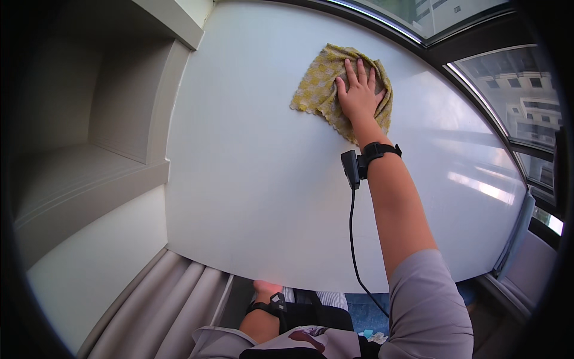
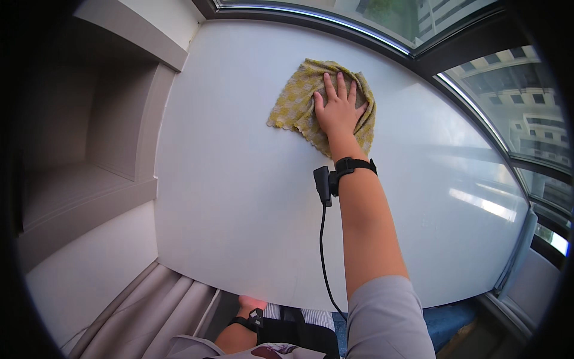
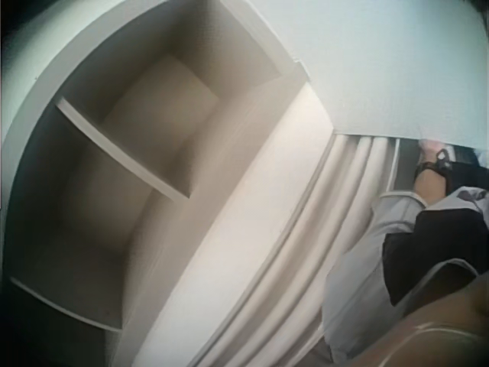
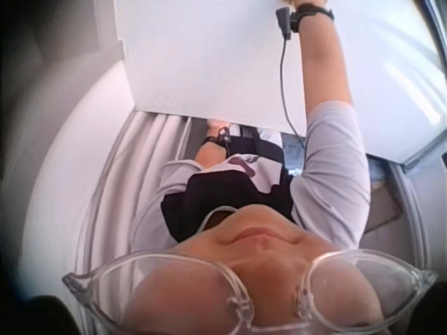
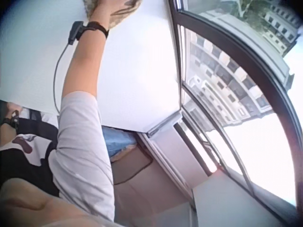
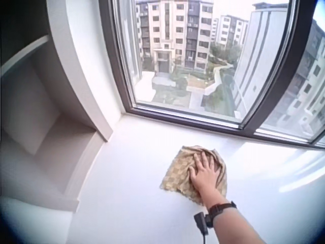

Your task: The recorder wipes down a white built-in surface with a cloth and then rinses the cloth in a basin.

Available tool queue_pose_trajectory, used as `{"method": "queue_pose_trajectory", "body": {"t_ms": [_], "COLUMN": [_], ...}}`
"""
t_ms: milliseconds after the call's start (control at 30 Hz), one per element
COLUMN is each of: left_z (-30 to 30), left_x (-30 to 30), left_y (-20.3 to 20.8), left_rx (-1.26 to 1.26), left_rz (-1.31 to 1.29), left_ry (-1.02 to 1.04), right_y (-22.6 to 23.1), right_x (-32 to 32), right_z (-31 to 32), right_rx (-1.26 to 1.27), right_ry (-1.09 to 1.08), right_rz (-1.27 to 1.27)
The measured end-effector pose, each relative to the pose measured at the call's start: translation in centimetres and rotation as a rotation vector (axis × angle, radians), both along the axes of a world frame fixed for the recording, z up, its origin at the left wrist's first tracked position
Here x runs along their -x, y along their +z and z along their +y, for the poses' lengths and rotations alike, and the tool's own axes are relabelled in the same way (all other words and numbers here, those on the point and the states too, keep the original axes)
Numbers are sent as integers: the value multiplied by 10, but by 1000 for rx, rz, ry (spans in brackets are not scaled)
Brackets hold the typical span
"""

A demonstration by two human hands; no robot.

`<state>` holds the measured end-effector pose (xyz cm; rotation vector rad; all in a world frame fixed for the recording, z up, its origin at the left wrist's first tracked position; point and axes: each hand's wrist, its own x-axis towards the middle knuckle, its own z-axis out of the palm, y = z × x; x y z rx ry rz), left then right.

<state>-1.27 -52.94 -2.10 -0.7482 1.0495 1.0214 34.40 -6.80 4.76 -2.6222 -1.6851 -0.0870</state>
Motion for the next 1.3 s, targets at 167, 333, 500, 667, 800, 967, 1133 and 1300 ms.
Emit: {"method": "queue_pose_trajectory", "body": {"t_ms": [167,333,500,667,800,967,1133,1300], "left_z": [10,13,34,48,41,49,52,54], "left_x": [-22,-21,-49,-50,-45,-53,-47,-66], "left_y": [-8,-53,-52,-15,-24,-22,-16,-7], "left_rx": [94,13,-12,59,25,-23,-50,-86], "left_rz": [-17,36,31,88,47,17,25,-1], "left_ry": [97,138,103,158,187,174,149,123], "right_y": [-33,-31,-43,-30,-6,-14,-16,-12], "right_x": [-30,-32,-46,21,83,109,103,67], "right_z": [34,108,109,1,-130,-257,-196,21], "right_rx": [36,-101,-101,-38,200,413,411,-79], "right_ry": [55,221,280,584,789,1150,1028,461], "right_rz": [-53,-127,-251,-26,218,383,457,114]}}
